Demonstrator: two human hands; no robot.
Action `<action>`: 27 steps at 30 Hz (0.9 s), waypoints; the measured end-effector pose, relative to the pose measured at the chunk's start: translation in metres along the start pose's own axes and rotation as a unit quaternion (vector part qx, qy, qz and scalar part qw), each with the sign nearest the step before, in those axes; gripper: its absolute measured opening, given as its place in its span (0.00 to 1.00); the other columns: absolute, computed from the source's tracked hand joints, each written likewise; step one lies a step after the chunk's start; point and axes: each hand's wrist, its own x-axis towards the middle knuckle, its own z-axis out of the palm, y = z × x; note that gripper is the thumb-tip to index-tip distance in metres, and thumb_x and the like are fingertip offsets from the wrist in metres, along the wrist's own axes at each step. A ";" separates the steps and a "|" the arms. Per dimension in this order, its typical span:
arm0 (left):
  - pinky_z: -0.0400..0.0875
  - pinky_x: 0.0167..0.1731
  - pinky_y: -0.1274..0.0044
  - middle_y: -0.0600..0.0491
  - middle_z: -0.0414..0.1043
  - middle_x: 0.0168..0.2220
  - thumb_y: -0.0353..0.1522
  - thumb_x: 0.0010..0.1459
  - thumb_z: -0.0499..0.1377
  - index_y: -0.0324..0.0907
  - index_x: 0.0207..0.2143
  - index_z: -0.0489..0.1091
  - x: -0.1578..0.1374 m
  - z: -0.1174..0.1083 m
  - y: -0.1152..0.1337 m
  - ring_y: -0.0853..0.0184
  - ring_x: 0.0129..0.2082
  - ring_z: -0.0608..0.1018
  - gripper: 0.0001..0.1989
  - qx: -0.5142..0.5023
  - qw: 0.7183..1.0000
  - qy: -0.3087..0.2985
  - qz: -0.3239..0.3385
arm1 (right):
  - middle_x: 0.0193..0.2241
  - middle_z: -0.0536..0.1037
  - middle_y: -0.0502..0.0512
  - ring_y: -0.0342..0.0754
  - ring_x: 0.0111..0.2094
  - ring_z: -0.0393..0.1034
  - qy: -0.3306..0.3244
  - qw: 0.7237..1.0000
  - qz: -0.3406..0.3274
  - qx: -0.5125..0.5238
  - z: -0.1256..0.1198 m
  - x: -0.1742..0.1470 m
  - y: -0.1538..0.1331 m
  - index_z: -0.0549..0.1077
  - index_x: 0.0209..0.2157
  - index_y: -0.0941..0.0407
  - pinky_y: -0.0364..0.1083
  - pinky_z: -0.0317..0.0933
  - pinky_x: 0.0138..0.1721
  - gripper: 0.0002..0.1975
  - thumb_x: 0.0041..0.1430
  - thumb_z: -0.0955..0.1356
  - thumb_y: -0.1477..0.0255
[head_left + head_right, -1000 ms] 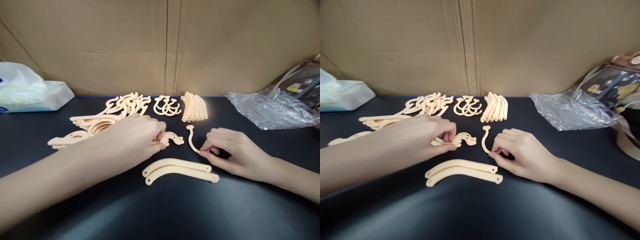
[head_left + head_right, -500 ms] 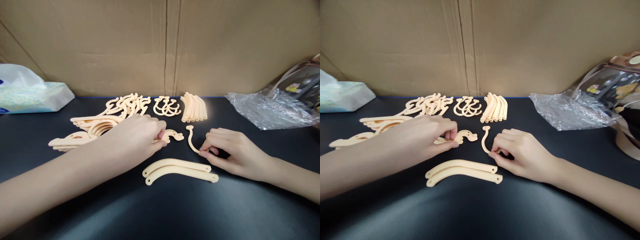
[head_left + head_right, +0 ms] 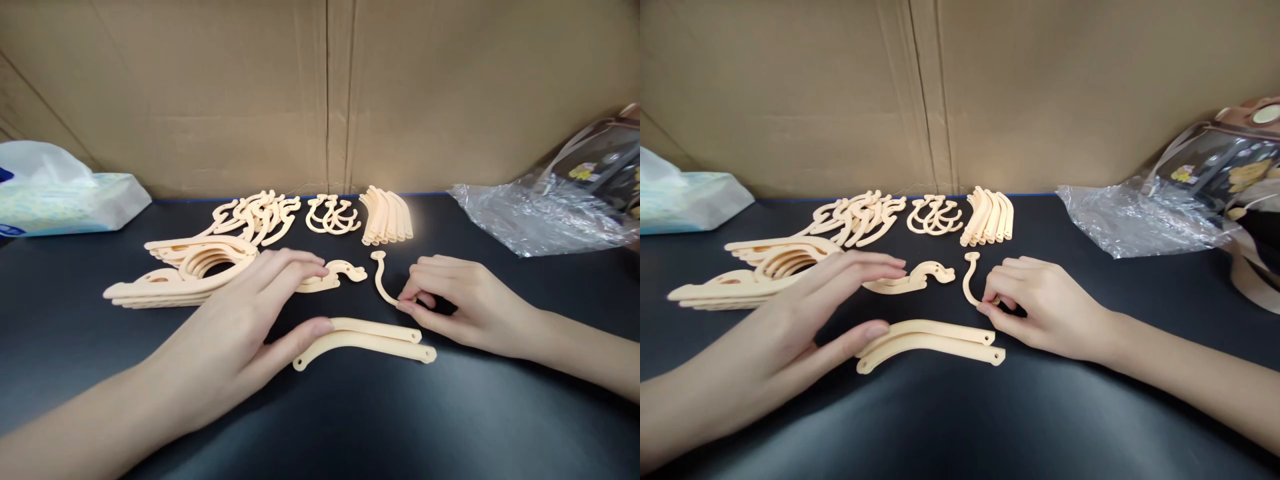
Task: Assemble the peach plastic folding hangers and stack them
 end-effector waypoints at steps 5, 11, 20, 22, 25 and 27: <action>0.59 0.58 0.68 0.45 0.58 0.61 0.48 0.62 0.53 0.42 0.62 0.51 -0.017 0.014 -0.010 0.57 0.60 0.63 0.33 0.019 1.000 -0.001 0.015 | 0.22 0.63 0.46 0.41 0.24 0.58 -0.002 1.000 0.007 -0.004 0.001 0.001 -0.001 0.69 0.30 0.57 0.43 0.52 0.29 0.05 0.61 0.65 0.74; 0.60 0.58 0.63 0.41 0.57 0.62 0.53 0.58 0.54 0.38 0.64 0.47 -0.016 0.020 -0.017 0.52 0.61 0.63 0.42 0.047 0.999 -0.011 -0.002 | 0.21 0.62 0.45 0.41 0.24 0.58 -0.004 1.000 0.005 -0.008 0.001 0.001 -0.001 0.69 0.30 0.56 0.43 0.52 0.28 0.05 0.61 0.65 0.74; 0.61 0.58 0.60 0.38 0.56 0.62 0.63 0.46 0.54 0.39 0.65 0.44 -0.019 0.023 -0.020 0.49 0.61 0.63 0.55 0.050 0.999 -0.011 0.015 | 0.21 0.62 0.45 0.41 0.24 0.58 0.001 1.000 0.003 -0.010 0.001 0.000 -0.001 0.69 0.30 0.56 0.43 0.52 0.28 0.06 0.61 0.65 0.74; 0.60 0.58 0.59 0.37 0.56 0.62 0.64 0.42 0.55 0.38 0.65 0.45 -0.019 0.022 -0.019 0.48 0.61 0.63 0.58 0.057 0.998 -0.011 0.018 | 0.21 0.62 0.45 0.41 0.24 0.58 0.003 1.000 0.003 -0.009 0.001 0.001 -0.001 0.69 0.30 0.57 0.43 0.52 0.29 0.05 0.61 0.65 0.75; 0.60 0.58 0.60 0.38 0.57 0.62 0.63 0.43 0.57 0.38 0.64 0.46 -0.019 0.022 -0.019 0.48 0.61 0.63 0.56 0.066 0.997 -0.012 0.031 | 0.21 0.62 0.46 0.41 0.24 0.58 0.002 1.000 0.000 -0.008 0.002 0.001 0.000 0.69 0.30 0.57 0.43 0.53 0.29 0.05 0.61 0.65 0.75; 0.61 0.58 0.60 0.38 0.57 0.62 0.62 0.44 0.57 0.37 0.64 0.47 -0.019 0.022 -0.019 0.48 0.61 0.63 0.55 0.068 0.997 -0.011 0.035 | 0.21 0.63 0.46 0.41 0.24 0.58 0.003 1.000 -0.001 -0.009 0.002 0.002 0.001 0.69 0.30 0.57 0.43 0.53 0.29 0.06 0.62 0.64 0.75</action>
